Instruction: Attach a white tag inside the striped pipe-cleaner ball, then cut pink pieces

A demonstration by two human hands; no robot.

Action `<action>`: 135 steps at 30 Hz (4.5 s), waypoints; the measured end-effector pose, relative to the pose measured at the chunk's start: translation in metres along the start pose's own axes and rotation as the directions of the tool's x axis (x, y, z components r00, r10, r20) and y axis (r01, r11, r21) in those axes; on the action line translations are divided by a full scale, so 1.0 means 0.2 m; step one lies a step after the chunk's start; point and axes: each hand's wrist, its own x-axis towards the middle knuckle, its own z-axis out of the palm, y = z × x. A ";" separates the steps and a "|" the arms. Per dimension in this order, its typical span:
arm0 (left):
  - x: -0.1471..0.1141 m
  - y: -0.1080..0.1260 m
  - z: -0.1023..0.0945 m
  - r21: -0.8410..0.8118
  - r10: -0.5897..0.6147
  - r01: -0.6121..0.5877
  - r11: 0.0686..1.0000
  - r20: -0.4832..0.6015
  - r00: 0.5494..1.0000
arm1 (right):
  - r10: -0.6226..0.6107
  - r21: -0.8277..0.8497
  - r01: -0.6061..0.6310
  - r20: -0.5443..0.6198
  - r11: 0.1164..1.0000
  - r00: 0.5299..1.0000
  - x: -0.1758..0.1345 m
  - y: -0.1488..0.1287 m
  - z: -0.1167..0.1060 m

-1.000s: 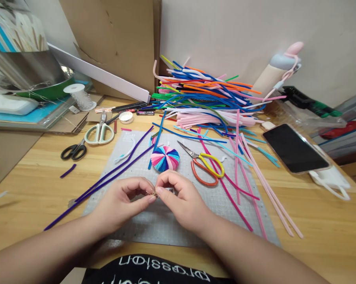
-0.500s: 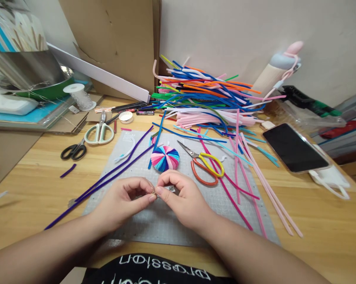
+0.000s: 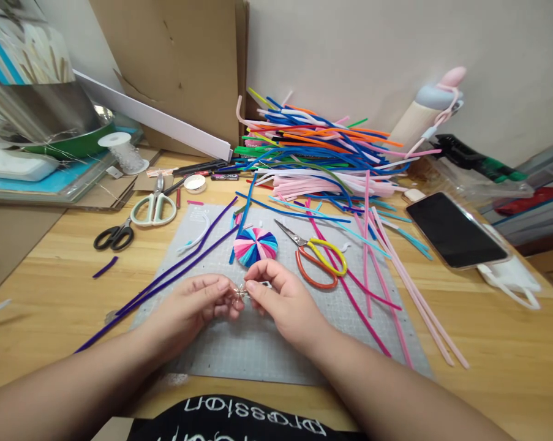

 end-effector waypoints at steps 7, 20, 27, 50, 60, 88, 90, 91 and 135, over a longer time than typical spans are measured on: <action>0.01 -0.02 -0.01 -0.006 0.032 -0.032 0.999 -0.011 0.999 | 0.006 -0.098 -0.009 -0.032 0.995 0.999 0.00 -0.02 0.02; 0.04 0.02 -0.04 -0.070 0.095 -0.104 0.992 -0.120 0.988 | -0.069 0.078 0.072 -0.034 0.994 0.997 0.04 0.02 -0.01; 0.05 0.06 -0.05 -0.182 0.043 -0.046 0.982 -0.019 0.999 | -0.127 -0.047 0.126 -0.021 0.991 0.992 0.05 0.02 -0.02; 0.01 0.09 -0.05 -0.001 0.192 -0.192 0.981 -0.004 0.981 | -0.387 -0.294 0.361 -0.034 0.885 0.921 0.04 0.06 -0.02; 0.04 0.08 -0.07 0.140 0.268 -0.261 0.955 -0.034 0.963 | -0.336 -0.224 0.325 -0.012 0.919 0.942 0.04 0.08 -0.01; 0.05 0.09 -0.10 0.061 0.146 -0.145 0.987 0.000 0.989 | -0.270 -0.133 0.267 -0.007 0.955 0.963 0.09 0.10 -0.02; 0.04 0.10 -0.09 0.037 0.104 -0.104 0.994 0.003 0.995 | -0.268 -0.126 0.264 -0.020 0.956 0.963 0.09 0.10 -0.03; 0.04 0.10 -0.09 0.039 0.087 -0.087 0.995 0.004 0.996 | -0.270 -0.130 0.265 -0.022 0.955 0.963 0.09 0.10 -0.03; 0.07 0.08 -0.10 -0.158 0.084 -0.115 0.981 -0.190 0.978 | -0.505 -0.500 0.418 -0.045 0.758 0.862 0.07 0.04 -0.06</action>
